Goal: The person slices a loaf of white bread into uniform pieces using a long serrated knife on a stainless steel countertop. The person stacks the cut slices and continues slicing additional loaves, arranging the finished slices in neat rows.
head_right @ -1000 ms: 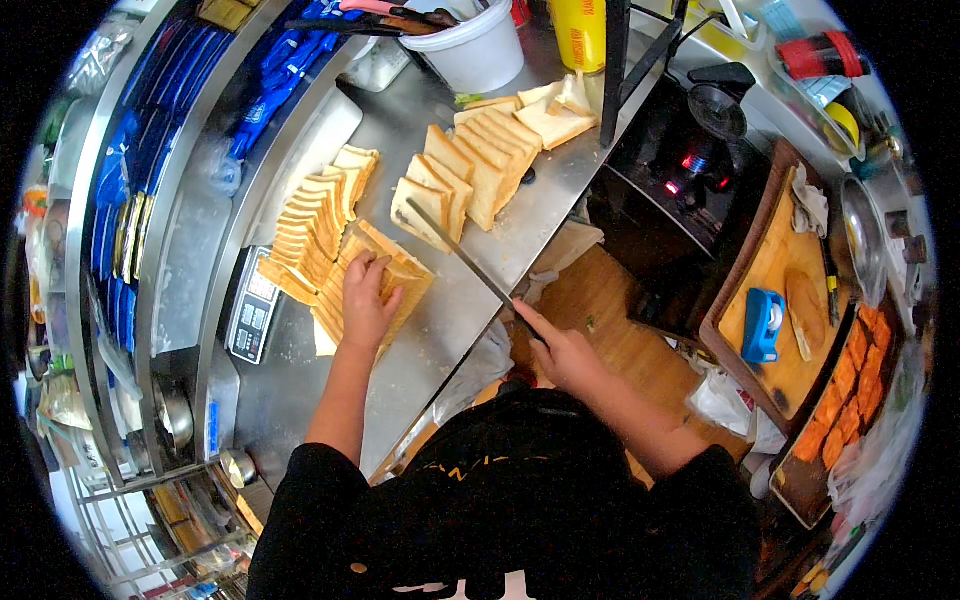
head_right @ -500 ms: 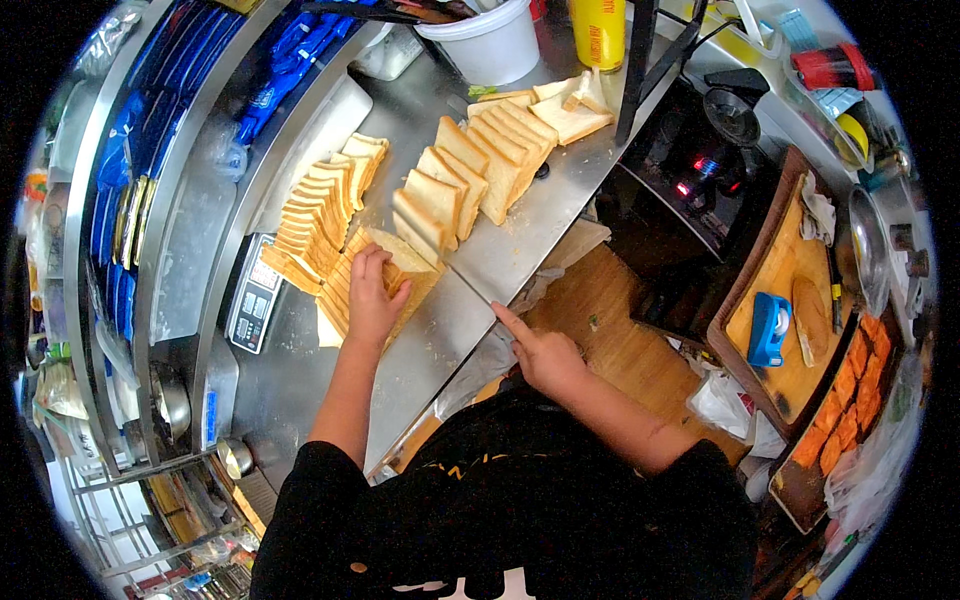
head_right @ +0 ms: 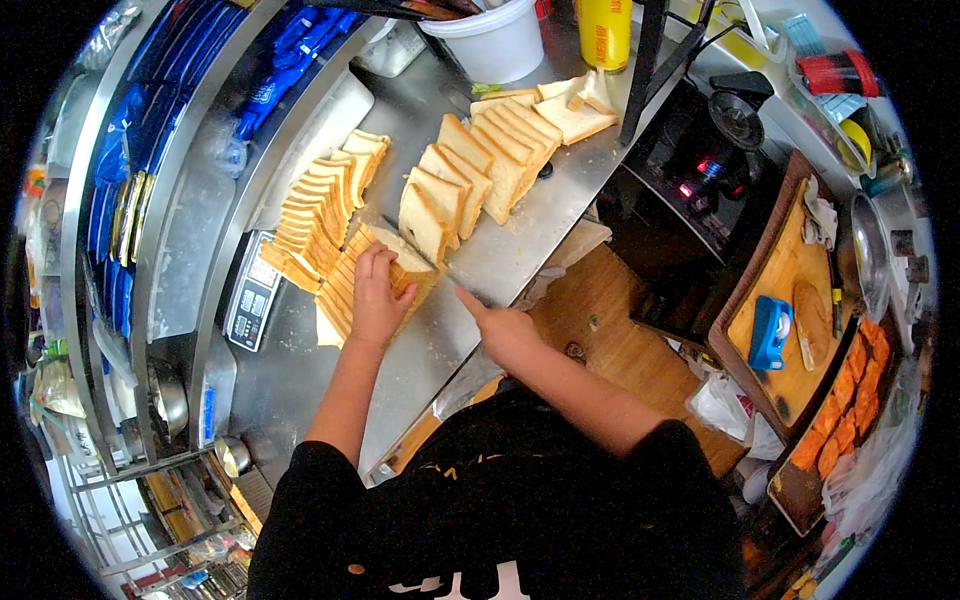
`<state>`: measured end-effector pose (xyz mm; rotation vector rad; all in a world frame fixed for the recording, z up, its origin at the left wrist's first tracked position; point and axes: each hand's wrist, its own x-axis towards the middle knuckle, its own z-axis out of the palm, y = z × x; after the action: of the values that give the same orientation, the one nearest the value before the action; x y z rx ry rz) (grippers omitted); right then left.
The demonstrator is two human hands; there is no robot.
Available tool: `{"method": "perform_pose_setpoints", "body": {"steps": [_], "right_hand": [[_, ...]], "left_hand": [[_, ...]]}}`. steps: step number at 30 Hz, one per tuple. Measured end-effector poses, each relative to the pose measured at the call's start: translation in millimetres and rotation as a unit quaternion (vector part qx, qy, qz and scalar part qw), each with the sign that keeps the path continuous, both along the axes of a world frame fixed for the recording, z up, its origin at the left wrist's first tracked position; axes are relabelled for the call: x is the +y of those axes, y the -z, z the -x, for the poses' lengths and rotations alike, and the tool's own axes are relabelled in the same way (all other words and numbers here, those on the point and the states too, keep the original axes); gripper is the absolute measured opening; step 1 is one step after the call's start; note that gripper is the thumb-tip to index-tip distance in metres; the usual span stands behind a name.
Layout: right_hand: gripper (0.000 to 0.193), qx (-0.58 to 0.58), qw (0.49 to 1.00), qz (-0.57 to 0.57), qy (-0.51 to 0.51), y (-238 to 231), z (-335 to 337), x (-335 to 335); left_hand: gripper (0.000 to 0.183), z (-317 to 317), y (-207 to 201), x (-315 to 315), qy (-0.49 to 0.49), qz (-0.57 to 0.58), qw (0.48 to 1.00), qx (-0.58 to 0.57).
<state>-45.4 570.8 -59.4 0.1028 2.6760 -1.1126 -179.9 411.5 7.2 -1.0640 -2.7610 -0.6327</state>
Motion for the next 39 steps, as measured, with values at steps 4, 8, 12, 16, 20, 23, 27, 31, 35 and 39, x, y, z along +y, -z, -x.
{"method": "perform_pose_setpoints", "body": {"steps": [4,8,12,16,20,23,27,31,35,39], "right_hand": [[0.063,0.053,0.998,-0.008,0.02,7,25,-10],[0.081,-0.038,0.998,-0.027,-0.04,-1,-29,21],[0.084,-0.046,0.998,0.0,-0.043,-1,-114,63],[0.084,-0.071,0.996,-0.024,-0.039,0,-131,68],[0.084,-0.072,0.995,-0.057,-0.049,-17,-95,54],[0.085,-0.032,0.995,-0.071,-0.055,-10,-84,52],[0.084,-0.037,0.997,-0.052,-0.05,-16,-77,49],[0.082,-0.021,0.997,-0.065,-0.045,-15,-80,44],[0.079,-0.01,0.998,-0.049,-0.036,1,-84,40],[0.074,-0.029,0.999,-0.02,-0.037,11,-101,50]], "left_hand": [[0.053,1,3,0,0.002,0.012,1.0,0.01],[0.05,2,7,2,-0.006,0.015,1.0,0.016],[0.043,2,16,1,-0.012,0.02,0.999,0.034],[0.042,0,12,1,0.002,0.051,0.997,0.056],[0.047,-12,-2,7,0.003,0.045,0.993,0.113],[0.048,-40,-19,18,0.028,0.027,0.992,0.118],[0.04,-95,17,13,-0.061,-0.03,0.989,-0.128],[0.031,-101,62,20,-0.106,-0.034,0.954,-0.278],[0.025,-89,75,38,-0.125,-0.051,0.967,-0.217],[0.025,-90,74,42,-0.166,-0.047,0.953,-0.248]]}}
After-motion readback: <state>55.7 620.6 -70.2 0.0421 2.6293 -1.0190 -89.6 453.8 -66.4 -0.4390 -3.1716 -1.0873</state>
